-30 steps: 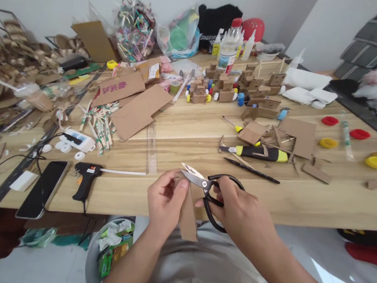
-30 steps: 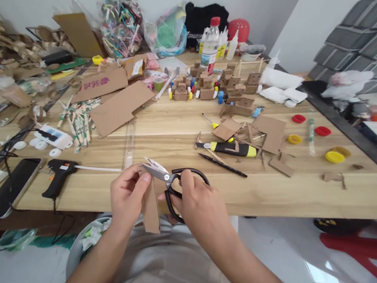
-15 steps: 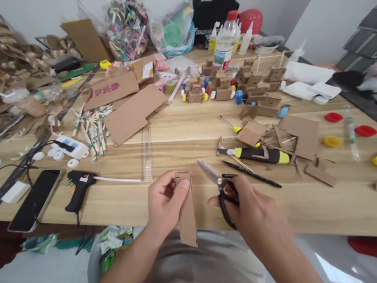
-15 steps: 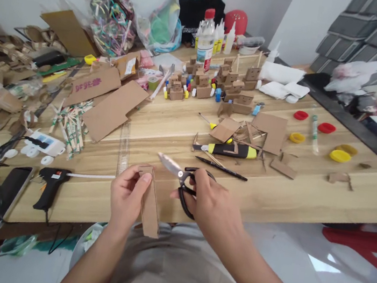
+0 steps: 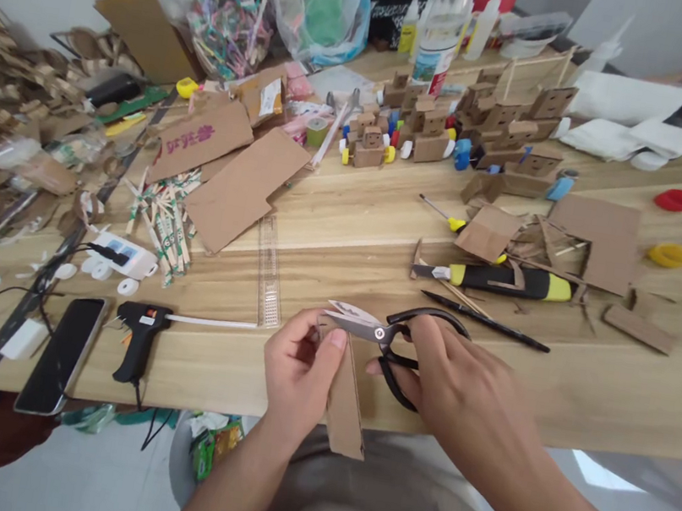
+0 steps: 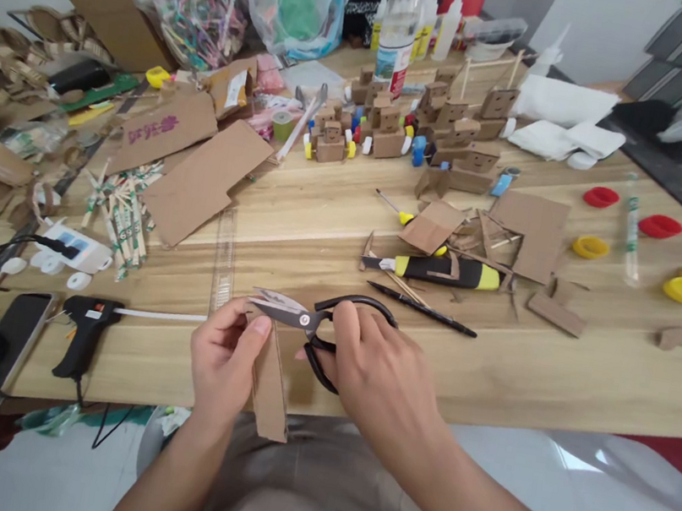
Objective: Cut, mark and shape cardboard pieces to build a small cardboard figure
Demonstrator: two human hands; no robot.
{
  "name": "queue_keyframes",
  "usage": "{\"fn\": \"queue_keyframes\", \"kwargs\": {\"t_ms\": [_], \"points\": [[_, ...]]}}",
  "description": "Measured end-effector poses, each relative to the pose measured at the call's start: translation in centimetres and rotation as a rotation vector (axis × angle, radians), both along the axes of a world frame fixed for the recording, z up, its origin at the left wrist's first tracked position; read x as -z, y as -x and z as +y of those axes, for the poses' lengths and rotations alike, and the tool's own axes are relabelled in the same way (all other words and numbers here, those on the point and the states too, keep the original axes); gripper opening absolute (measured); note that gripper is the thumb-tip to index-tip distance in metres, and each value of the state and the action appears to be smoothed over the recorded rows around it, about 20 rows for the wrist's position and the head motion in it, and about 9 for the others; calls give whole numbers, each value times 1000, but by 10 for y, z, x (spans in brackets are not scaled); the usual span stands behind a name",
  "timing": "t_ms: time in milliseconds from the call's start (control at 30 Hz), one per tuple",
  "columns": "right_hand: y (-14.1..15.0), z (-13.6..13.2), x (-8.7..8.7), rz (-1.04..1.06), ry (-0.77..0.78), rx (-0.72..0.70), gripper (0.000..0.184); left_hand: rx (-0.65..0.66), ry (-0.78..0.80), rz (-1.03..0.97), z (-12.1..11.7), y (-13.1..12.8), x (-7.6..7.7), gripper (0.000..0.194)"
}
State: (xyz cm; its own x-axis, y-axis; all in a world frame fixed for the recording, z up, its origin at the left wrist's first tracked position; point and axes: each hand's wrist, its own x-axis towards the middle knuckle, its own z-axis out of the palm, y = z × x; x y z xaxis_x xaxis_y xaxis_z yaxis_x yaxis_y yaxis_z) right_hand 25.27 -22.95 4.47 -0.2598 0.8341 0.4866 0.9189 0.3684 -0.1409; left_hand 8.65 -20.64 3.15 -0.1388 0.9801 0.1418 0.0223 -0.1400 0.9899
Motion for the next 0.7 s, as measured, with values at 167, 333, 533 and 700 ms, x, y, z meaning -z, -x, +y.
{"fn": "queue_keyframes", "kwargs": {"t_ms": [167, 333, 533, 700], "points": [[2, -1, -2, -42, -22, -16, 39, -7, -5, 2, -3, 5, 3, 19], [1, -5, 3, -52, 93, -16, 38, -7, 30, -24, -4, 7, 2, 21], [-24, 6, 13, 16, 202, 149, 32, -2, 55, -78, -3, 10, 3, 28], [-46, 10, 8, -31, 359, 367, 42, 26, 94, -107, 2, 16, 7, 44]]}}
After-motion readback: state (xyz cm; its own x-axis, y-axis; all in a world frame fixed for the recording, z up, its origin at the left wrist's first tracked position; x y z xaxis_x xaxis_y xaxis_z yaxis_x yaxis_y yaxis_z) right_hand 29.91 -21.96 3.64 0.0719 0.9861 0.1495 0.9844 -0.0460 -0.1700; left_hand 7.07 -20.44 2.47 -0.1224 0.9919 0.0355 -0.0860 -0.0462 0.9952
